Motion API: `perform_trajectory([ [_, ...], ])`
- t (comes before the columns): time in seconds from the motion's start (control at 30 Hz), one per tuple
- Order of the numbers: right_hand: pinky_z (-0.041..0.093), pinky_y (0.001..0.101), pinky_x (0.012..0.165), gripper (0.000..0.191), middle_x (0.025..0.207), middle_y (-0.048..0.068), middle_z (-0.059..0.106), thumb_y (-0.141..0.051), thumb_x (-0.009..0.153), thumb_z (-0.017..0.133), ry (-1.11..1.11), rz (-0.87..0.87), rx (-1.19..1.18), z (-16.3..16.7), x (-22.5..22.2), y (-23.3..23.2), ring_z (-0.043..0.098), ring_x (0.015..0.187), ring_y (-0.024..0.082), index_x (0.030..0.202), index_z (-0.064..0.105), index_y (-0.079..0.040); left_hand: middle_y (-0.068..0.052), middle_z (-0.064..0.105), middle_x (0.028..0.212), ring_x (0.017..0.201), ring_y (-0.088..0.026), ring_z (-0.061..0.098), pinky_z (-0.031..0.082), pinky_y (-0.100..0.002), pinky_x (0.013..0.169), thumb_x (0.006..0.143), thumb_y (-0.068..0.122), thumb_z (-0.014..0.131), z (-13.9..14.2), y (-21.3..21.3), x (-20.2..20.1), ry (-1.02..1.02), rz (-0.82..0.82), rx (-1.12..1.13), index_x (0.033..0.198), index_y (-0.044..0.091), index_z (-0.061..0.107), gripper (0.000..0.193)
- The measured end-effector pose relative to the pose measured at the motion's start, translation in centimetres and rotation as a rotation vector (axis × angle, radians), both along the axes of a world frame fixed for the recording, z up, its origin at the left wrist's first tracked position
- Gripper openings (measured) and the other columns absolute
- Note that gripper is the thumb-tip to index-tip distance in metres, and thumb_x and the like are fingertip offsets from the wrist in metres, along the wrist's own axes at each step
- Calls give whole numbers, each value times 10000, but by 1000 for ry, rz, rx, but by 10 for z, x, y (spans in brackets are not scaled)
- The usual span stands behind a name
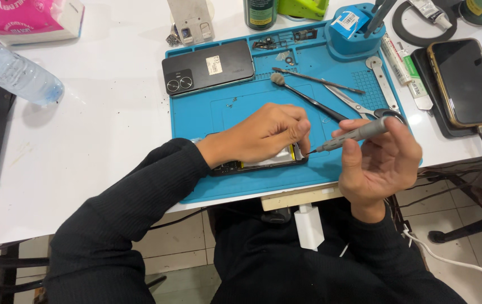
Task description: The person works on an opened smartphone on a blue repair mat, using a precision screwdriver to unscrew components near the battery and prying at the battery with a tool. They then use a brush to clean the phone's interior and the back cover, and finally place the back cover onto the phone body.
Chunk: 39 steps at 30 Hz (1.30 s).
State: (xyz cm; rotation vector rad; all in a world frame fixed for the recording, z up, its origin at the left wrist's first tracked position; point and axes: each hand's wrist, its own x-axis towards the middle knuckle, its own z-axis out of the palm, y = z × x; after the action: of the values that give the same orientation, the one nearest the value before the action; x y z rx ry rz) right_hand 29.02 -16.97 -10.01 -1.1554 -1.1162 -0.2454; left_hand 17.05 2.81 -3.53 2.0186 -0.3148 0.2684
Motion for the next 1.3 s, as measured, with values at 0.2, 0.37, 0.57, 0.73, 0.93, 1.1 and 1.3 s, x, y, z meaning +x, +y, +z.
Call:
perform_trajectory([
  [0.2, 658, 369, 832, 495, 1087, 206, 664, 90, 1041, 675, -126, 120, 36, 5, 5, 8, 735, 931, 277, 1460, 466, -70, -44, 632, 851, 894, -224, 585, 484, -353, 845, 1113, 452, 378, -4, -2, 1, -44, 86, 114, 835, 116, 811, 615],
  [0.37, 641, 364, 813, 530, 1130, 181, 670, 118, 987, 698, -152, 154, 8, 13, 3, 10, 731, 891, 270, 1449, 502, -52, -56, 600, 838, 886, -248, 566, 471, -365, 829, 1104, 428, 397, -7, -3, 1, -48, 96, 208, 812, 127, 814, 592],
  [0.57, 632, 358, 812, 531, 1026, 165, 666, 131, 986, 687, -206, 169, -36, 21, 1, 10, 716, 844, 242, 1442, 502, -69, -44, 628, 866, 896, -237, 578, 477, -366, 840, 1113, 437, 393, -9, -2, 2, -77, 73, 181, 830, 128, 803, 586],
  [0.73, 624, 348, 801, 528, 997, 162, 669, 136, 980, 684, -215, 186, -48, 23, 0, 11, 707, 826, 235, 1431, 502, -71, -47, 624, 844, 874, -247, 564, 468, -372, 822, 1104, 429, 392, -10, -1, 2, -54, 82, 211, 827, 130, 812, 585],
  [0.93, 620, 341, 796, 524, 998, 163, 670, 138, 970, 685, -215, 195, -49, 23, 1, 12, 711, 825, 236, 1418, 504, -68, -44, 630, 850, 867, -245, 567, 463, -370, 833, 1109, 422, 387, -11, 0, 2, -64, 70, 199, 823, 125, 806, 588],
  [1.1, 620, 339, 796, 528, 1013, 169, 666, 146, 973, 687, -204, 190, -50, 23, 0, 11, 714, 843, 246, 1419, 507, -72, -42, 641, 845, 857, -239, 582, 461, -374, 874, 1118, 425, 375, -10, 0, 2, -76, 52, 180, 819, 117, 798, 603],
  [1.3, 614, 329, 785, 534, 1033, 185, 673, 150, 971, 682, -204, 196, -51, 24, 0, 11, 718, 856, 252, 1422, 498, -70, -54, 629, 825, 844, -241, 582, 462, -371, 870, 1112, 451, 356, -7, -1, 1, -63, 56, 193, 801, 114, 797, 637],
])
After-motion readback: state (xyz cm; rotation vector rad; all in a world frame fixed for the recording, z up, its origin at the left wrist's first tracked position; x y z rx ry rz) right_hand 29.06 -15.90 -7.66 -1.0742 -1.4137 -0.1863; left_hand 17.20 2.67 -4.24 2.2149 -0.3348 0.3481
